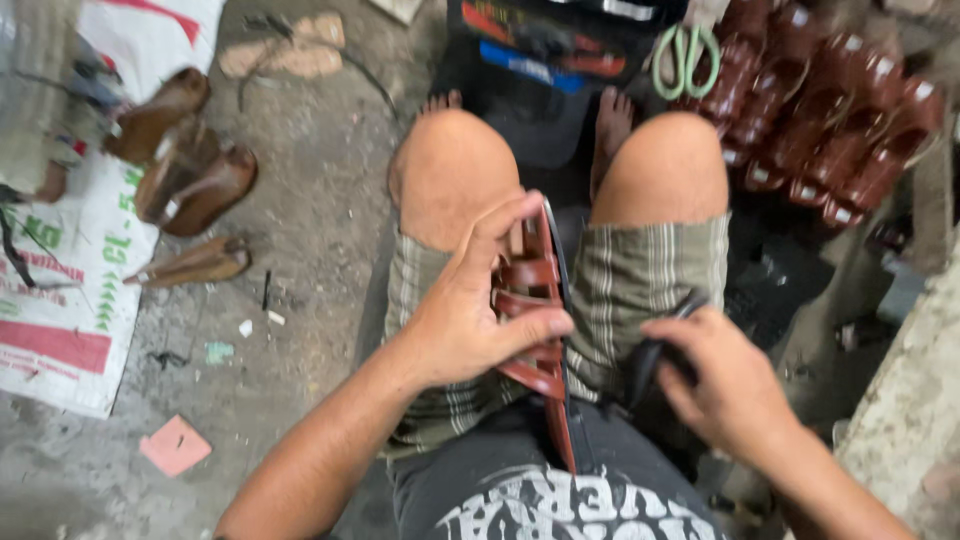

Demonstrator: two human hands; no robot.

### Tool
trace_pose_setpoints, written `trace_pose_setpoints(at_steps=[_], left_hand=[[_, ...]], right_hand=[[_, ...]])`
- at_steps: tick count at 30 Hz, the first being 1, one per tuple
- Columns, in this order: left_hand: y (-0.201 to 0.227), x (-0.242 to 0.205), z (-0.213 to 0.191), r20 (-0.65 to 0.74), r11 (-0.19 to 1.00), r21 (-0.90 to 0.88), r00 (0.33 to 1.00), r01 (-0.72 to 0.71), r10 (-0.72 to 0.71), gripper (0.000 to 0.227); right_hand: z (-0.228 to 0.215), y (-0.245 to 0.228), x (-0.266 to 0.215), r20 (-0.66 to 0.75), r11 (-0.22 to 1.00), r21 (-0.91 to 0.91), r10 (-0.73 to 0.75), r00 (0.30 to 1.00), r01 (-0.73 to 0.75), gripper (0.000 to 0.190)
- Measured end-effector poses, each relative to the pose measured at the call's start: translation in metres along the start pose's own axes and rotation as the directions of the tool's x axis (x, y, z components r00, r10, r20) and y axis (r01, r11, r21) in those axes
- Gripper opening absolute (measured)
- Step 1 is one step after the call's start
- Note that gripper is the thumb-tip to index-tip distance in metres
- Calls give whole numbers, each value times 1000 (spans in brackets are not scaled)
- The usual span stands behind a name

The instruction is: The person sits on the floor and assembles brown sandals by attaching black rubber soles to the upper straps. They use a grinding machine to smooth the edges of the soles and then press them onto the sandals by hand.

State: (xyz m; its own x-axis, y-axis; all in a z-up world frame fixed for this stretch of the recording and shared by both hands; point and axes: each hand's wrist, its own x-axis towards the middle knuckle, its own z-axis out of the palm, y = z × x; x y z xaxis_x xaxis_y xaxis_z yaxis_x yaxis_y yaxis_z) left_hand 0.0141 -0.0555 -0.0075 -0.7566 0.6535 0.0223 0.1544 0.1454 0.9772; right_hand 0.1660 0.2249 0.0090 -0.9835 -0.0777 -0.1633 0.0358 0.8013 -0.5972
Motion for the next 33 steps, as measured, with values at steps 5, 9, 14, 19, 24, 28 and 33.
trace_pose_setpoints(at_steps=[5,9,14,19,24,28,33], left_hand=[[-3,-3,-9,190,994,-109,981,-8,29,87],[-5,3,-14,290,996,-51,954,-68,80,132],[-8,8,-6,261,996,-6,961,-91,89,135],[-11,10,-2,238,989,16,961,-146,138,137],[-14,9,0,247,998,-5,967,-65,64,137],[-13,8,5,237,1000,-3,972,13,-11,135],[-11,8,8,232,1000,-7,973,20,-18,134]], right_hand=[[6,11,-24,36,722,642,308,951,-258,50],[14,5,-23,83,588,801,83,993,-117,36],[19,-13,6,27,663,738,-208,978,121,19],[27,-18,17,-35,713,662,-277,960,229,18],[33,-17,12,-55,722,654,-251,966,225,17],[38,-27,18,-132,740,614,-246,960,274,14],[18,-20,32,62,723,668,-289,955,175,15]])
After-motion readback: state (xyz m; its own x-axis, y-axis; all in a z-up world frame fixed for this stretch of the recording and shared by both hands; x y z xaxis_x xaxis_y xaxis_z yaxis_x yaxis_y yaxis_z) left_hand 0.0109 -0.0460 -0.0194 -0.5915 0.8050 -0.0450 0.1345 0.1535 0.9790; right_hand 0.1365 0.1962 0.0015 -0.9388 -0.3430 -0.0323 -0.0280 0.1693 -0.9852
